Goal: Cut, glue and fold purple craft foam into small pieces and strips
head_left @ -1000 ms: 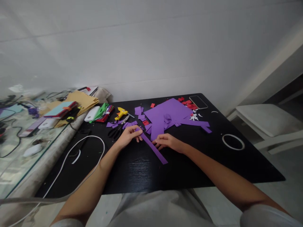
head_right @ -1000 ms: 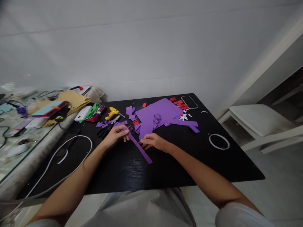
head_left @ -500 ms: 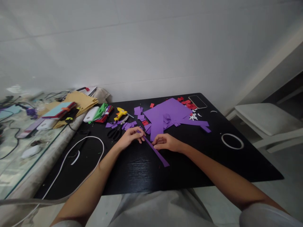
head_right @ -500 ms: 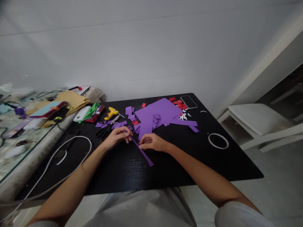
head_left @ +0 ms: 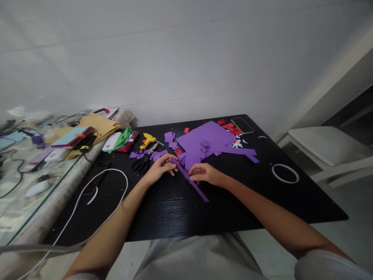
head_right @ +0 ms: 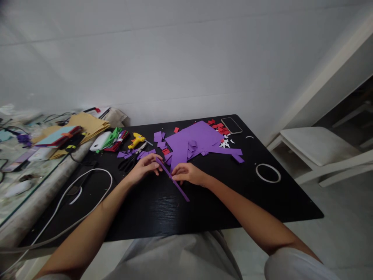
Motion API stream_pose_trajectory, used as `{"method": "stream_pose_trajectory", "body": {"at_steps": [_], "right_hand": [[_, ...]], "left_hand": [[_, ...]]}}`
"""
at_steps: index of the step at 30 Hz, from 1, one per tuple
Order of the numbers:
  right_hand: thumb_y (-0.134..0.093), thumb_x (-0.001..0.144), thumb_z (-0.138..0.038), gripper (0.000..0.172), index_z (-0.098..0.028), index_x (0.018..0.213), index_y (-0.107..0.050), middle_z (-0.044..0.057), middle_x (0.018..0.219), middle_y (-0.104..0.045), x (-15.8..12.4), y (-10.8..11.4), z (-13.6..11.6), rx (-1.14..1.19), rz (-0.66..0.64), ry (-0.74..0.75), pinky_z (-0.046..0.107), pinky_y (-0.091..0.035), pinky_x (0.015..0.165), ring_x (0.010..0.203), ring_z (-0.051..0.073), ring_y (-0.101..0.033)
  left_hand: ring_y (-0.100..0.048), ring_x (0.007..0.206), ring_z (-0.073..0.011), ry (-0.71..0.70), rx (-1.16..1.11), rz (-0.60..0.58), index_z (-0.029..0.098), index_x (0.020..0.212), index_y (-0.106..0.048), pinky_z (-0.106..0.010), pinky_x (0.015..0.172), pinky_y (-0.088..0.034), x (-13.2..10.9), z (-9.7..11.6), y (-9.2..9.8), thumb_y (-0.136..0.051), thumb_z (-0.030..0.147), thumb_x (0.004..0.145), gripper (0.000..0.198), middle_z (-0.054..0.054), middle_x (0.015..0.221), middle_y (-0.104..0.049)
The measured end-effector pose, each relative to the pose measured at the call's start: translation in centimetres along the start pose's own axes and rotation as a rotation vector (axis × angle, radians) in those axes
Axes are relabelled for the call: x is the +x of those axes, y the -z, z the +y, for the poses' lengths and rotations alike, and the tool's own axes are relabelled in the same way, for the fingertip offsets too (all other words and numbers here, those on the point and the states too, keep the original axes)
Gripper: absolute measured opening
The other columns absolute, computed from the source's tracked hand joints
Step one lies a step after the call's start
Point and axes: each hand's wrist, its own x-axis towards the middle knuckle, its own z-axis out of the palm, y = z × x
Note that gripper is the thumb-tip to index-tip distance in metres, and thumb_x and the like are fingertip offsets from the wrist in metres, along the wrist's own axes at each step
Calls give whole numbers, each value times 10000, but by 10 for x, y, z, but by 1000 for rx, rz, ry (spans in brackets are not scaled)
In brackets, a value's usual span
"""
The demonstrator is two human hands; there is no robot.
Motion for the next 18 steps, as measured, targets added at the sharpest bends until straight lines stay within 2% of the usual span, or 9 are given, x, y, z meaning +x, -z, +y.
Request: {"method": "stream_pose_trajectory", "body": {"at_steps": [6, 12, 18], "right_hand": [[-859, 699, -370, 361, -144, 920, -685, 37, 815, -702, 1, 1, 2, 22, 51, 16, 258, -518, 600, 728, 156, -628], [-860, 691, -362, 369, -147, 939, -690, 41, 815, -704, 3, 2, 3, 36, 106, 27, 258, -515, 580, 717, 158, -629], [-870, 678, -359, 387, -152, 949, -687, 50, 844, -723, 3, 3, 4, 59, 137, 3, 279, -555, 634, 754, 167, -651]], "left_hand": [[-679, 754, -162, 8, -28, 54, 168, 1112, -562, -263, 597, -571, 4, -6, 1, -793, 315, 754, 451, -29, 951, -632], [-674, 757, -157, 18, -21, 29, 162, 1143, -568, -264, 612, -568, 4, -7, 2, -773, 310, 777, 445, -51, 981, -645], [-674, 771, -158, 17, 6, -4, 158, 1144, -597, -264, 626, -565, 3, -9, 3, -748, 301, 801, 402, -60, 992, -647]]}}
